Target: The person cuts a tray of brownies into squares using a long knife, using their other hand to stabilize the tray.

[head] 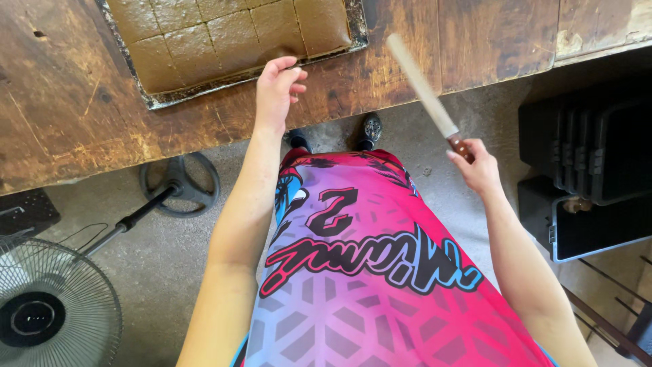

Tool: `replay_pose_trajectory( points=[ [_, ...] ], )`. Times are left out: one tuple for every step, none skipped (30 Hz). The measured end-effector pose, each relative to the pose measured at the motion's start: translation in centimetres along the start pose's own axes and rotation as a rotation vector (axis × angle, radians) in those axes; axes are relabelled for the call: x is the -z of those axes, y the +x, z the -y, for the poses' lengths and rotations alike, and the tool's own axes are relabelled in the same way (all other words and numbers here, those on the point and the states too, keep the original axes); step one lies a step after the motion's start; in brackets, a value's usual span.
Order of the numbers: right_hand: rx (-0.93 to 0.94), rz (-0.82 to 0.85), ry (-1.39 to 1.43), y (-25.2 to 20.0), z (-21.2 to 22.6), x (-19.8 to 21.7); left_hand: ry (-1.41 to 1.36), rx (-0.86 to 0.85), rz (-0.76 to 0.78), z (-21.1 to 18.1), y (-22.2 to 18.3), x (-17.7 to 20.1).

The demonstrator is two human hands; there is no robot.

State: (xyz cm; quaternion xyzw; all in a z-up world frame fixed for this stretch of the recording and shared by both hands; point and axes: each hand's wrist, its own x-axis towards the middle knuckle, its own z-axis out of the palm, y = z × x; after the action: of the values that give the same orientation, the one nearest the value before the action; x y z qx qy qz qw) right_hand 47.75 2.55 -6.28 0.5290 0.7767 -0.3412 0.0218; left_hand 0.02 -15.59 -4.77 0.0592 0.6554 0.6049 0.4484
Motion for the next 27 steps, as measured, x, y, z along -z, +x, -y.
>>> replay_pose_trajectory(
  points=[
    [0.022, 0.074, -0.047, -0.2, -0.1, 0.2, 0.004, 0.001, -0.026, 0.3, -0.3, 0.4],
    [0.045, 0.149, -0.092, -0.4, -0.1, 0.4, 0.01, 0.002, -0.054, 0.6, -0.7, 0.8],
    [0.046, 0.152, -0.089, -0.7, -0.2, 0.9, 0.013, 0.003, -0.056, 0.9, -1.1, 1.2],
    [0.096, 0.204, -0.138, -1.0, -0.5, 1.7, 0.011, -0.002, -0.063, 1.2, -1.4, 1.6],
    [0.147, 0.255, -0.187, -1.1, -0.7, 2.5, 0.008, -0.006, -0.071, 1.4, -1.6, 1.9],
    [0.146, 0.255, -0.185, -1.2, -1.0, 3.2, 0.01, -0.006, -0.071, 1.5, -1.6, 2.2],
    [0.17, 0.24, -0.162, -1.2, -1.3, 3.9, 0.012, -0.019, -0.081, 1.7, -1.6, 2.5],
    [0.19, 0.223, -0.142, -1.4, -1.7, 4.4, 0.012, -0.031, -0.088, 1.9, -1.6, 2.6],
    [0.186, 0.221, -0.142, -1.3, -2.1, 4.6, 0.013, -0.029, -0.083, 2.1, -1.6, 2.7],
    [0.106, 0.129, -0.128, -0.8, -2.3, 4.8, 0.019, -0.023, -0.093, 2.2, -1.4, 2.7],
    [0.026, 0.036, -0.114, -0.3, -2.5, 4.9, 0.026, -0.017, -0.102, 2.3, -1.2, 2.7],
    [0.026, 0.034, -0.114, 0.1, -2.6, 4.7, 0.026, -0.018, -0.1, 2.6, -1.0, 2.5],
    [-0.03, -0.028, -0.095, 0.5, -2.6, 4.3, 0.034, -0.018, -0.091, 2.9, -0.8, 2.2],
    [-0.083, -0.088, -0.074, 0.8, -2.4, 3.8, 0.043, -0.02, -0.086, 3.1, -0.6, 1.9],
    [-0.079, -0.087, -0.073, 0.9, -2.0, 3.2, 0.043, -0.023, -0.089, 3.3, -0.4, 1.6],
    [-0.007, -0.066, -0.062, 1.0, -1.5, 2.5, 0.083, -0.086, -0.071, 3.4, -0.3, 1.2],
    [0.064, -0.045, -0.052, 1.0, -0.9, 1.9, 0.123, -0.149, -0.053, 3.4, -0.2, 0.8],
    [0.072, 0.023, -0.062, 0.7, -0.1, 1.3, 0.12, -0.149, -0.052, 3.1, -0.4, 0.5],
    [0.08, 0.091, -0.071, 0.3, 0.9, 0.6, 0.267, -0.247, -0.072, 2.6, -0.7, 0.2],
    [0.08, 0.089, -0.073, -0.1, 1.7, 0.2, 0.414, -0.346, -0.092, 2.0, -1.1, -0.1],
    [0.142, 0.181, -0.128, -0.8, 2.4, -0.1, 0.412, -0.347, -0.09, 1.4, -1.5, -0.5],
    [0.208, 0.277, -0.18, -1.2, 2.9, -0.1, 0.541, -0.359, -0.112, 0.7, -1.9, -0.9],
    [0.211, 0.278, -0.18, -1.5, 3.2, 0.3, 0.671, -0.37, -0.133, 0.2, -2.5, -1.1],
    [0.189, 0.337, -0.173, -1.8, 3.2, 0.7, 0.671, -0.371, -0.138, -0.2, -3.0, -1.3],
    [0.166, 0.397, -0.166, -1.9, 3.0, 0.9, 0.826, -0.524, -0.132, -0.5, -3.5, -1.3],
    [0.169, 0.398, -0.168, -2.0, 2.7, 1.3, 0.978, -0.676, -0.12, -0.7, -3.7, -1.4],
    [0.103, 0.355, -0.082, -2.0, 2.2, 1.6, 0.977, -0.676, -0.124, -0.7, -3.7, -1.4]
  ],
)
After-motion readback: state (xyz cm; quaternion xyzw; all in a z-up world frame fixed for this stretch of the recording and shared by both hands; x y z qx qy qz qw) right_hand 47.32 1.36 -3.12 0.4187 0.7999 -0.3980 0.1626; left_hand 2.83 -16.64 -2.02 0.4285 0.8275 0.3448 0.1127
